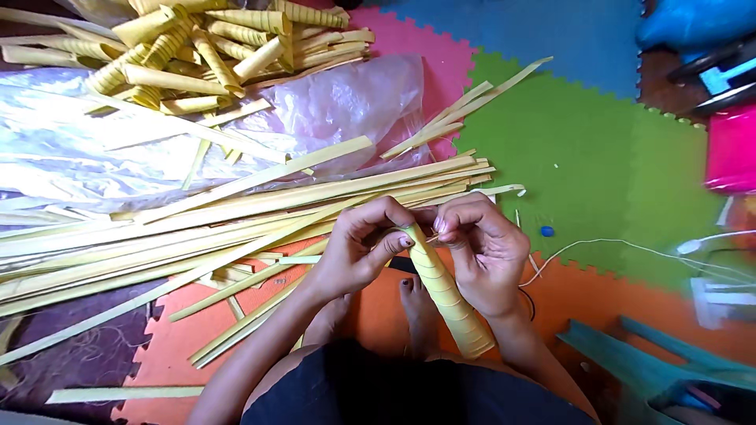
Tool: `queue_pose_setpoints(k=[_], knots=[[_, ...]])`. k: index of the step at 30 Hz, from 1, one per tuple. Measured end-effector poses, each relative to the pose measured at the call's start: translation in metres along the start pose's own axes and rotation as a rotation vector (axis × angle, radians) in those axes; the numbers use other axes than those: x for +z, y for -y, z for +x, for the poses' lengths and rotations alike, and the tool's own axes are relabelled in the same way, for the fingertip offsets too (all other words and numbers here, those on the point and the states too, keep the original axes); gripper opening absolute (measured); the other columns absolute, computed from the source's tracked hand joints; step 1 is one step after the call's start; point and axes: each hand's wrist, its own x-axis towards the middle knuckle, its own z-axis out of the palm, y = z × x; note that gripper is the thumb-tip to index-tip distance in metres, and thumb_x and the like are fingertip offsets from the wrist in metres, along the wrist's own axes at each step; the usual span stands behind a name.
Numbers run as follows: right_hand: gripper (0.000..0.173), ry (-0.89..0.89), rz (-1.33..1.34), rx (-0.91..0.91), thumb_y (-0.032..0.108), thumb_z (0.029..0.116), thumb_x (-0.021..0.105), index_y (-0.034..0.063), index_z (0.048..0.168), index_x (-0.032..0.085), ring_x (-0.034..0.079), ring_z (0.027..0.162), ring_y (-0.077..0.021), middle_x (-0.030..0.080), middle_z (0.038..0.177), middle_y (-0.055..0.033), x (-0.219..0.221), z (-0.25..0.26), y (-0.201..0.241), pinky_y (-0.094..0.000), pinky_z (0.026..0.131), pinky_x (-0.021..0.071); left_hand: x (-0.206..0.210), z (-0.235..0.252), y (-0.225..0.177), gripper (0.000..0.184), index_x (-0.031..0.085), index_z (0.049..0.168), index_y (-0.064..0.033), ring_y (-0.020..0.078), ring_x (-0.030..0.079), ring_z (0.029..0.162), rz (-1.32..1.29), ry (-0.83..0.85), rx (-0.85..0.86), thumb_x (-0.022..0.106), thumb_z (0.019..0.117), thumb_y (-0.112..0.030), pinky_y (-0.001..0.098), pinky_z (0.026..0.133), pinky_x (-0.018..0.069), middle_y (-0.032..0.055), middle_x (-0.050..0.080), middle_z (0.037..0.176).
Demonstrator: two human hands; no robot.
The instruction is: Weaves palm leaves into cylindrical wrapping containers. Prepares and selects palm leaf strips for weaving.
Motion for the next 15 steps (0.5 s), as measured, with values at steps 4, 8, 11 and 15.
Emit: queue_pose_setpoints(k=[4, 8, 11, 15], knots=[[0.005, -0.004, -0.034, -0.022, 0.006, 0.0977, 0.066, 0.0059, 0.096, 0.061, 0.065, 0.087, -0.0026, 0.064, 0.097, -0.0002, -0.001, 0.001, 0.002, -0.0170, 0.073, 0.0581, 0.004, 0.001, -0.003, 0.004, 0.062, 0.101, -0.0076, 0.0031, 0.068, 0.088, -0.006, -0.022, -0.004, 0.062, 0.1007, -0.011, 0.0195, 0.077, 0.0581, -0.0002, 0.070, 0.097], [0.005, -0.005, -0.052, -0.049, 0.005, 0.0951, 0.069, 0.0063, 0.094, 0.064, 0.065, 0.087, -0.0028, 0.064, 0.096, 0.0006, 0.000, 0.003, 0.003, -0.0176, 0.074, 0.0584, 0.008, 0.003, -0.009, 0.002, 0.062, 0.099, -0.0068, 0.0046, 0.069, 0.088, 0.017, -0.063, -0.017, 0.063, 0.0980, -0.007, 0.0204, 0.077, 0.0588, 0.0006, 0.071, 0.096], [0.007, -0.001, -0.058, -0.068, 0.002, 0.0927, 0.070, 0.0059, 0.093, 0.064, 0.066, 0.086, -0.0034, 0.065, 0.095, -0.0001, 0.000, 0.004, 0.000, -0.0185, 0.073, 0.0591, 0.008, 0.004, -0.011, 0.002, 0.062, 0.098, -0.0056, 0.0035, 0.069, 0.086, 0.062, -0.084, -0.035, 0.064, 0.0968, -0.006, 0.0197, 0.076, 0.0588, -0.0001, 0.071, 0.094], [0.006, 0.013, -0.032, -0.047, -0.001, 0.0897, 0.072, 0.0031, 0.089, 0.067, 0.067, 0.084, -0.0046, 0.067, 0.093, -0.0021, 0.002, 0.003, -0.007, -0.0197, 0.073, 0.0601, 0.009, 0.003, -0.007, 0.005, 0.063, 0.097, -0.0040, 0.0031, 0.068, 0.079, 0.104, -0.118, -0.066, 0.064, 0.0932, -0.001, 0.0190, 0.072, 0.0584, -0.0003, 0.069, 0.087]])
